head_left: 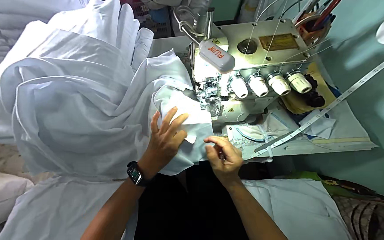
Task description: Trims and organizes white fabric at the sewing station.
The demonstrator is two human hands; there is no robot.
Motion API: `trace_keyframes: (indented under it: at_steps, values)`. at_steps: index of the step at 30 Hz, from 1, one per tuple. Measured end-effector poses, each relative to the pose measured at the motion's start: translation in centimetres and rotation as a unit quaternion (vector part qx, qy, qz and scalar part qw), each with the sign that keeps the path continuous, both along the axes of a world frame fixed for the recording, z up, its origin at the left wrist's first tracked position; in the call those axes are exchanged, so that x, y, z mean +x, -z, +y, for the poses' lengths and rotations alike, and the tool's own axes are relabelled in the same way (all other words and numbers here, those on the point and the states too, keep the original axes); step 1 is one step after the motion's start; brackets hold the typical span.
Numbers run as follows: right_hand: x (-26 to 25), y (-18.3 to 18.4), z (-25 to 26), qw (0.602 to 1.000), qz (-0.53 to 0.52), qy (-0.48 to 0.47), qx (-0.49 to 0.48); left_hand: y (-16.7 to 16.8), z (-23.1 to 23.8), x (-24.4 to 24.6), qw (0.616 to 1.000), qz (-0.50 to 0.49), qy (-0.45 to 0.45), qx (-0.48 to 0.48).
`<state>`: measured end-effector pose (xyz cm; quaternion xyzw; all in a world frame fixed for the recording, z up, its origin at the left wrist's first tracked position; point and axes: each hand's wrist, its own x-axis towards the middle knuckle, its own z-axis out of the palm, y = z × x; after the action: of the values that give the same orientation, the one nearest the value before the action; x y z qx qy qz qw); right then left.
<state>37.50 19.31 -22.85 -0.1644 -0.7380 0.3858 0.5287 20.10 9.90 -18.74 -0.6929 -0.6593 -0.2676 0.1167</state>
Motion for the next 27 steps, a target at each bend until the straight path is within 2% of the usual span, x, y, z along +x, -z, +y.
trace_keyframes:
  at_steps: [4,7,9,11,14,17,20,27]
  values:
    - [-0.4,0.4,-1.9,0.994,-0.091,-0.062,-0.004,-2.1,-1.1,-0.5,0.982,-0.182,0.047,0.031]
    - [0.5,-0.6,-3.0,0.991,-0.053,-0.123,0.025,-4.7,-0.8,-1.1,0.956,-0.270,0.108,0.036]
    - [0.9,-1.8,-2.3,0.994,-0.020,-0.103,0.033,-6.3,0.3,-0.9,0.961,-0.251,0.114,0.033]
    - [0.7,-1.9,-0.6,0.999,-0.020,-0.030,0.036,-6.9,2.4,-1.0,0.972,-0.210,0.104,0.025]
    - [0.1,-0.4,2.6,0.993,-0.096,0.046,0.049,-5.7,5.3,-2.3,0.971,-0.221,0.091,-0.010]
    - [0.8,0.9,3.4,0.986,-0.155,-0.041,0.055,-4.7,5.9,-3.5,0.958,-0.262,0.101,-0.062]
    - [1.9,1.5,1.8,0.981,-0.145,-0.119,0.046,-4.7,5.5,-3.2,0.955,-0.268,0.100,-0.080]
    - [2.6,2.3,0.3,0.986,-0.136,-0.090,0.030,-5.1,5.3,-2.5,0.960,-0.258,0.052,-0.098]
